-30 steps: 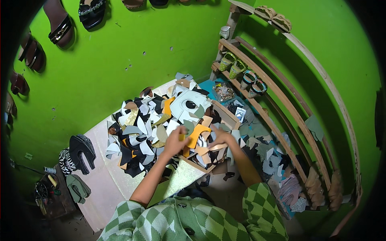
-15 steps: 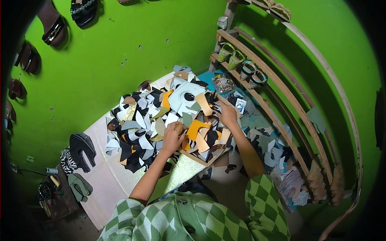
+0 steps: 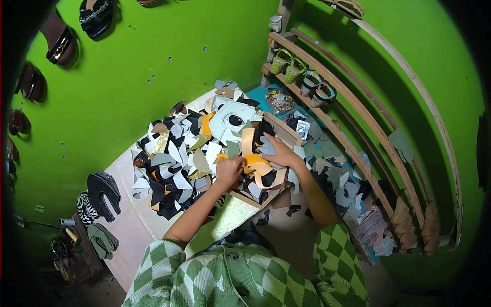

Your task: Sorting and arranging different colored and shaped shoe upper components on a workspace table.

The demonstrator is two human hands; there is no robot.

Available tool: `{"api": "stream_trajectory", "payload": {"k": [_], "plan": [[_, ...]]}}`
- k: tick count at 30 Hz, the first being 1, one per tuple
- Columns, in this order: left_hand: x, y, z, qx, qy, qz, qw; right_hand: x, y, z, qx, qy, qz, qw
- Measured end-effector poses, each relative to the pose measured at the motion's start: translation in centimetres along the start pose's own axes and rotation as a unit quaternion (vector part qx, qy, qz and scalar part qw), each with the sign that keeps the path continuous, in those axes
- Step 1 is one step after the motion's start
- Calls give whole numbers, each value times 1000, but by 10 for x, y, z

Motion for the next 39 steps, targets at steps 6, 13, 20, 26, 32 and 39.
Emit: {"api": "stream_trajectory", "payload": {"k": [6, 13, 20, 26, 32, 39], "plan": [[-16, -7, -13, 41, -48, -40, 997, 26, -62, 20, 116, 144, 98, 978], [2, 6, 27, 13, 40, -121, 992, 67, -29, 114, -108, 275, 62, 953], [30, 55, 32, -152, 104, -41, 982, 60, -43, 72, 65, 210, 146, 964], [26, 48, 22, -70, 109, -28, 991, 40, -87, 12, -86, 177, 227, 954], [5, -41, -7, 118, -34, 80, 989, 31, -30, -22, -250, 135, 123, 951], [26, -82, -51, 107, -110, 115, 981, 85, 74, -93, 232, -240, -168, 927]]}}
Point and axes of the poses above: each hand's wrist, its own x-axis away from the middle knuckle, its own y-axis out of the palm, z = x × y, the point moved 9 cm from there along -x, towards the middle knuckle, and after that the axes turned 10 degrees about z, right-handed, at the moved point
